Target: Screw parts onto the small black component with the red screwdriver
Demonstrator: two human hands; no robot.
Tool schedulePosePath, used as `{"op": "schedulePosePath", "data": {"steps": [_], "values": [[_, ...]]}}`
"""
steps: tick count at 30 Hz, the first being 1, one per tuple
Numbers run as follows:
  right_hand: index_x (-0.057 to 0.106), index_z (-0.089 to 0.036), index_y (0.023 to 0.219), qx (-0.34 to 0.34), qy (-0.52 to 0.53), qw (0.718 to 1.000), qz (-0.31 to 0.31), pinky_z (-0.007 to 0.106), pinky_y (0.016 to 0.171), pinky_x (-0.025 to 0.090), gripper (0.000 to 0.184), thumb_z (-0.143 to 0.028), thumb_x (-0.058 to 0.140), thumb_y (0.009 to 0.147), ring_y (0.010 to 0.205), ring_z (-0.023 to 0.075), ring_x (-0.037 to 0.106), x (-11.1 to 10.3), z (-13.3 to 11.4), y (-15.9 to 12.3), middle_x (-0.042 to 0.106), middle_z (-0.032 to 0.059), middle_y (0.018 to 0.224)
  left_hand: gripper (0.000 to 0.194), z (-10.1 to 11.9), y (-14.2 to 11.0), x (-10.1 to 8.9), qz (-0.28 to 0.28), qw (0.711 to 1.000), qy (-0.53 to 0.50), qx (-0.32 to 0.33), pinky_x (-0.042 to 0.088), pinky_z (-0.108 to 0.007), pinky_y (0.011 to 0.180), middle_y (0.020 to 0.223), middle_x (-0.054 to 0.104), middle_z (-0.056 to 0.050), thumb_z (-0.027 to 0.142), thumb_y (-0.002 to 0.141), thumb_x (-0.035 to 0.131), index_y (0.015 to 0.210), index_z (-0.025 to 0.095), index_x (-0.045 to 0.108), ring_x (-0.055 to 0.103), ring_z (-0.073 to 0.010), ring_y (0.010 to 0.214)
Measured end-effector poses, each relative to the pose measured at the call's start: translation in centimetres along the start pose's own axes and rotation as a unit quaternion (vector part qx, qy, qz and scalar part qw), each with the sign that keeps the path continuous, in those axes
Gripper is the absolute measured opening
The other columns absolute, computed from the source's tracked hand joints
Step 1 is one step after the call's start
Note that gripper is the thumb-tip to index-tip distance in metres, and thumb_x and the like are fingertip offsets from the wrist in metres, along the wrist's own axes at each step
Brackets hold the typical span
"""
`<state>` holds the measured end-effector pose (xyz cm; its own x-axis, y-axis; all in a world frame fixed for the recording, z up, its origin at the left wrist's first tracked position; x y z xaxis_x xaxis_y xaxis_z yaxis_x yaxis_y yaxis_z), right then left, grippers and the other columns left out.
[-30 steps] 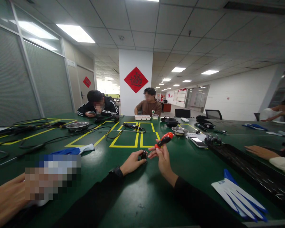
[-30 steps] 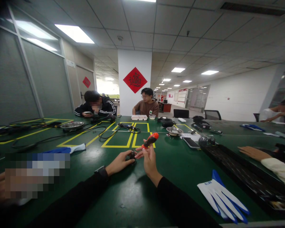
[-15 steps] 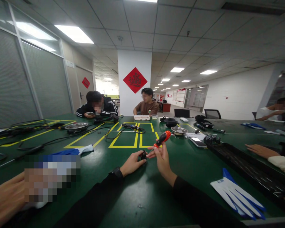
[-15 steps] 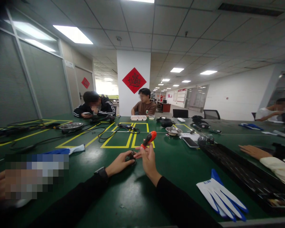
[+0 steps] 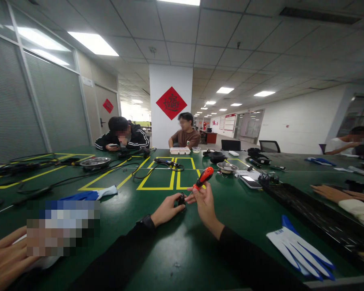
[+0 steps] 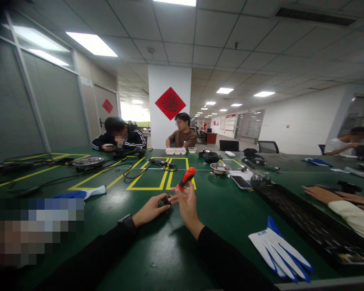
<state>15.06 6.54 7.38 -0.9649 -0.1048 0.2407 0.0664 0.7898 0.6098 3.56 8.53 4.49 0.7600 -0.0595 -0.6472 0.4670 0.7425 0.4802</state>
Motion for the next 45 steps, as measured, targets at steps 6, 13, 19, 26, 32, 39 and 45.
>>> {"op": "schedulePosePath", "data": {"steps": [6,13,19,26,32,39,45], "values": [[0.039,-0.023,0.11,-0.007,-0.004,1.0,-0.002,0.024,0.051,0.054,0.027,-0.034,0.043,0.086,0.058,0.0125,0.064,-0.1,-0.4,-0.2,0.063,0.0047,0.09,0.021,0.0,0.0,0.1,-0.004,1.0,0.002,0.0,0.042,-0.026,0.074,0.089,0.063,-0.001,0.024,0.076,0.054,0.096,0.017,0.057,0.056,-0.0167,0.081],[0.038,-0.024,0.114,-0.014,-0.007,1.0,-0.014,0.023,0.05,0.053,0.029,-0.033,0.042,0.087,0.057,0.012,0.063,0.2,-0.9,-0.4,0.063,0.0049,0.09,0.021,0.1,0.0,0.0,0.001,1.0,-0.001,0.0,0.042,-0.025,0.074,0.091,0.063,-0.002,0.024,0.076,0.054,0.095,0.017,0.057,0.056,-0.0169,0.081],[0.038,-0.023,0.112,-0.003,-0.005,1.0,-0.014,0.022,0.049,0.052,0.03,-0.03,0.048,0.084,0.057,0.0109,0.063,0.3,-0.4,-0.2,0.062,0.0035,0.09,0.021,0.5,0.0,-0.2,0.003,1.0,-0.004,-0.007,0.042,-0.027,0.073,0.089,0.064,-0.002,0.024,0.075,0.053,0.094,0.017,0.058,0.056,-0.0185,0.08],[0.037,-0.023,0.11,-0.006,0.003,1.0,-0.023,0.022,0.048,0.052,0.027,-0.029,0.047,0.085,0.057,0.0114,0.063,0.4,-0.2,-0.2,0.062,0.0033,0.089,0.021,1.6,-0.2,-0.8,0.007,0.999,-0.042,-0.006,0.042,-0.032,0.074,0.088,0.066,0.001,0.025,0.073,0.052,0.092,0.025,0.061,0.057,-0.022,0.081],[0.034,-0.025,0.117,-0.019,0.006,0.999,-0.028,0.025,0.051,0.053,0.029,-0.03,0.039,0.089,0.06,0.0127,0.063,0.2,-0.5,-0.4,0.062,0.0053,0.092,0.019,1.4,-0.2,-0.7,0.003,0.999,-0.04,-0.01,0.042,-0.03,0.073,0.088,0.066,0.001,0.026,0.074,0.051,0.091,0.025,0.06,0.057,-0.0202,0.08],[0.034,-0.024,0.117,-0.008,0.007,1.0,-0.03,0.023,0.05,0.052,0.033,-0.029,0.044,0.086,0.058,0.0116,0.062,0.4,-0.3,-0.3,0.062,0.0043,0.09,0.018,1.1,-0.3,-0.7,0.007,1.0,-0.02,-0.014,0.041,-0.029,0.072,0.085,0.066,0.001,0.026,0.074,0.051,0.089,0.024,0.06,0.056,-0.0191,0.078],[0.036,-0.023,0.112,-0.002,-0.007,0.999,-0.034,0.024,0.05,0.052,0.032,-0.028,0.05,0.083,0.056,0.0114,0.062,0.6,0.1,-0.3,0.063,0.0022,0.085,0.022,1.6,-0.2,-0.7,0.003,0.999,-0.043,-0.005,0.042,-0.03,0.074,0.089,0.066,0.001,0.024,0.074,0.051,0.092,0.023,0.061,0.056,-0.0197,0.08]]}}
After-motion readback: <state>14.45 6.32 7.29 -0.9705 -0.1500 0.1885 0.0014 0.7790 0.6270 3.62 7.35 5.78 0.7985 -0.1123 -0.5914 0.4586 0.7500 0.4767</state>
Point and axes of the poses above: each hand's wrist, its own y-axis towards the middle knuckle, its own x-axis out of the palm, z = x × y, the point moved 10 cm from there along y, towards the middle knuckle
